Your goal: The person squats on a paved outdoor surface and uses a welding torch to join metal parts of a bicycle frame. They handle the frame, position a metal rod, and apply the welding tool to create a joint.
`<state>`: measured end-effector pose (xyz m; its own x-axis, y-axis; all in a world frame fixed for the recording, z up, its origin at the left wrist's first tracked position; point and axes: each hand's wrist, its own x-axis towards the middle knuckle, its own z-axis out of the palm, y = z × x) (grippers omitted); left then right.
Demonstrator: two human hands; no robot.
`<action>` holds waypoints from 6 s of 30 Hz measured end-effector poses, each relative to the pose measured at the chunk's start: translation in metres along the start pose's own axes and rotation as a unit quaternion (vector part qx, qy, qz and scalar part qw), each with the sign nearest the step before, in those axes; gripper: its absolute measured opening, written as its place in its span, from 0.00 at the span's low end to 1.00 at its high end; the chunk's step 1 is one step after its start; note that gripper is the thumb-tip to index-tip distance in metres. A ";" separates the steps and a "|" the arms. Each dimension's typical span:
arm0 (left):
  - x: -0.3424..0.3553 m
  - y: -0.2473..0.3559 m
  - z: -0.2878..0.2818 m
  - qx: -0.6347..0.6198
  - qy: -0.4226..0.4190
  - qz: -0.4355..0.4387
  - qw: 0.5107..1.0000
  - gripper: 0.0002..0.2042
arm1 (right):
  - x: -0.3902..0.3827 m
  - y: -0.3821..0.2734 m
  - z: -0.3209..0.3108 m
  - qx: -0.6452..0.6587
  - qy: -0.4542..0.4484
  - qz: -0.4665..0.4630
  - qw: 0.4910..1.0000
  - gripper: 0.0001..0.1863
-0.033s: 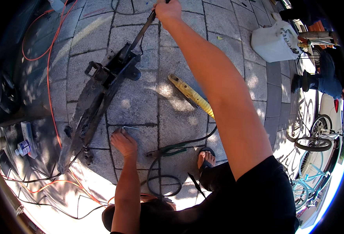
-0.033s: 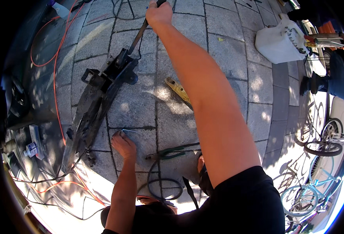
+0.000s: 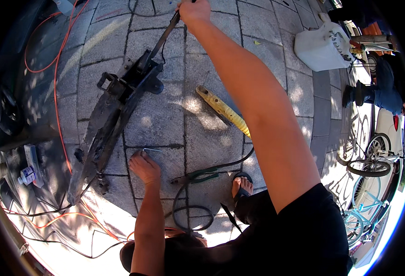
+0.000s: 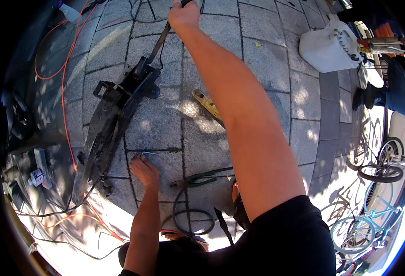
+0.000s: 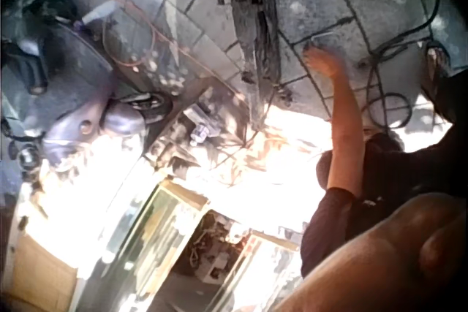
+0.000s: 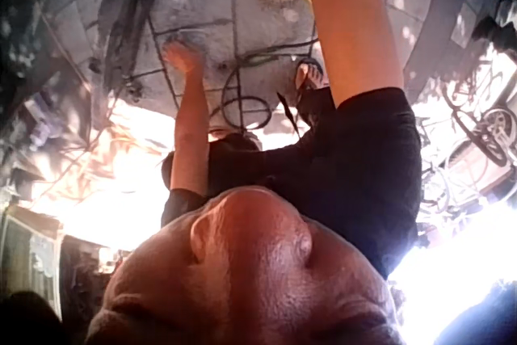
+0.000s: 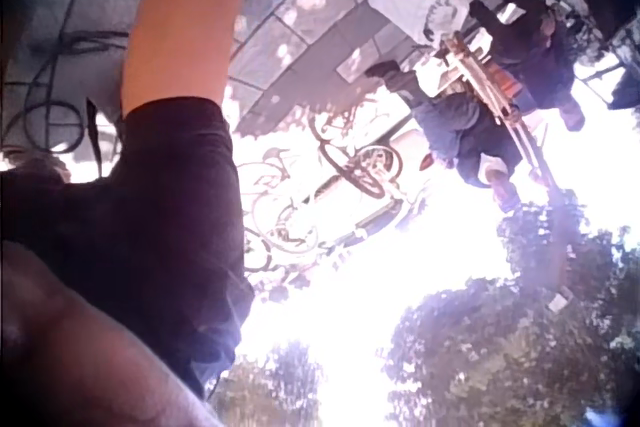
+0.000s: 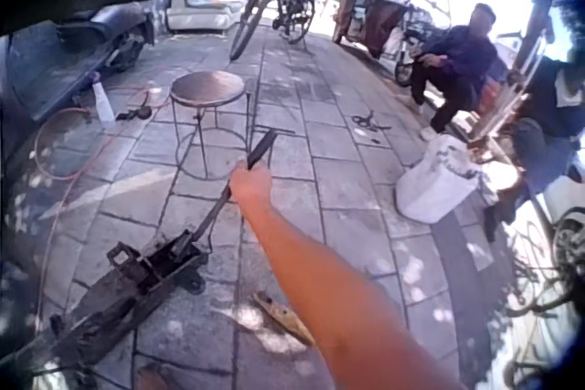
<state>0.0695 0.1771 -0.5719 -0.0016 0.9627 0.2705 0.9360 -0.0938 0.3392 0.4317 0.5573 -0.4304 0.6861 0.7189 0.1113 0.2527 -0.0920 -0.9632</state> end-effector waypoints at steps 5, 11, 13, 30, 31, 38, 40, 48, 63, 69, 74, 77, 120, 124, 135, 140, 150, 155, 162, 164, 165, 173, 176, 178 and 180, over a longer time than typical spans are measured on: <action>-0.004 -0.005 0.004 0.008 -0.001 -0.005 1.000 0.09 | -0.002 -0.008 -0.008 0.008 0.000 0.025 1.000 0.21; -0.002 -0.004 0.002 0.004 0.002 0.012 1.000 0.09 | -0.001 0.003 -0.012 -0.002 0.021 0.027 0.999 0.21; -0.004 -0.007 0.002 0.002 -0.001 0.007 1.000 0.09 | -0.007 0.002 -0.017 0.049 -0.009 0.064 0.997 0.22; -0.005 -0.011 -0.002 -0.002 -0.019 -0.037 0.999 0.10 | -0.007 -0.010 -0.048 0.208 -0.177 0.174 0.946 0.33; 0.000 -0.007 -0.002 -0.014 -0.020 -0.032 0.999 0.10 | 0.011 -0.004 -0.053 0.232 -0.162 0.199 0.938 0.33; -0.005 -0.011 -0.006 -0.035 -0.018 -0.058 0.998 0.10 | 0.039 0.013 -0.063 0.161 -0.100 0.124 0.974 0.27; -0.004 -0.009 -0.004 -0.040 -0.012 -0.064 0.997 0.11 | 0.059 0.031 -0.070 0.179 -0.147 0.108 0.967 0.28; -0.004 -0.007 -0.002 -0.021 -0.020 -0.075 0.997 0.11 | 0.063 0.077 -0.097 0.329 -0.225 0.157 0.904 0.23; -0.008 -0.011 -0.001 -0.024 -0.044 -0.077 0.996 0.17 | 0.073 0.024 -0.059 0.011 -0.218 0.236 0.947 0.18; -0.006 -0.010 -0.004 -0.030 -0.054 -0.089 0.994 0.14 | 0.074 0.035 -0.072 0.081 -0.241 0.277 0.927 0.16; -0.004 -0.008 -0.007 -0.035 -0.079 -0.106 0.991 0.15 | 0.105 0.048 -0.072 0.104 -0.300 0.265 0.910 0.11; -0.006 -0.009 -0.009 -0.037 -0.094 -0.109 0.989 0.15 | 0.118 0.059 -0.060 0.107 -0.313 0.269 0.904 0.09; -0.013 -0.009 -0.011 -0.020 -0.098 -0.095 0.991 0.16 | 0.105 0.013 -0.047 0.061 -0.234 0.200 0.950 0.17; -0.008 -0.006 -0.007 -0.028 -0.105 -0.095 0.990 0.17 | 0.107 -0.003 -0.058 0.037 -0.250 0.155 0.955 0.14; -0.008 -0.011 -0.007 -0.082 -0.038 -0.087 0.992 0.11 | 0.079 -0.053 -0.058 0.073 -0.399 0.140 0.903 0.15; -0.016 -0.019 -0.002 -0.041 -0.054 -0.096 0.993 0.10 | 0.026 -0.057 -0.041 -0.026 -0.274 0.162 0.948 0.20; -0.012 -0.015 -0.006 -0.044 -0.035 -0.088 0.995 0.10 | 0.054 -0.034 -0.060 -0.016 -0.318 0.167 0.933 0.13; -0.009 -0.013 -0.004 -0.047 -0.026 -0.081 0.995 0.10 | 0.084 -0.007 -0.084 0.033 -0.346 0.185 0.919 0.13; -0.009 -0.012 -0.008 -0.050 -0.025 -0.083 0.995 0.09 | 0.083 0.008 -0.087 0.080 -0.362 0.199 0.907 0.12; -0.009 -0.011 -0.008 -0.055 -0.019 -0.079 0.995 0.09 | 0.084 0.012 -0.087 0.084 -0.333 0.204 0.917 0.11; -0.009 -0.012 -0.007 -0.056 -0.015 -0.077 0.995 0.10 | 0.081 0.012 -0.083 0.065 -0.322 0.199 0.923 0.11; -0.008 -0.012 -0.009 -0.077 -0.010 -0.077 0.994 0.10 | 0.076 0.012 -0.060 -0.030 -0.197 0.198 0.960 0.12; -0.007 -0.012 -0.005 -0.072 -0.018 -0.082 0.994 0.12 | 0.079 0.004 -0.054 -0.087 -0.161 0.198 0.963 0.13; -0.012 -0.013 -0.005 -0.058 -0.027 -0.094 0.994 0.12 | 0.049 -0.011 -0.037 -0.078 -0.166 0.188 0.965 0.13; -0.014 -0.014 -0.005 -0.057 -0.028 -0.095 0.993 0.12 | 0.040 -0.020 -0.037 -0.028 -0.203 0.180 0.962 0.13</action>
<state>0.0546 0.1633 -0.5762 -0.1508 0.9783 0.1419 0.8752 0.0653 0.4793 0.4791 0.5625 -0.3979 0.4162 0.8425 -0.3420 0.0939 -0.4140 -0.9054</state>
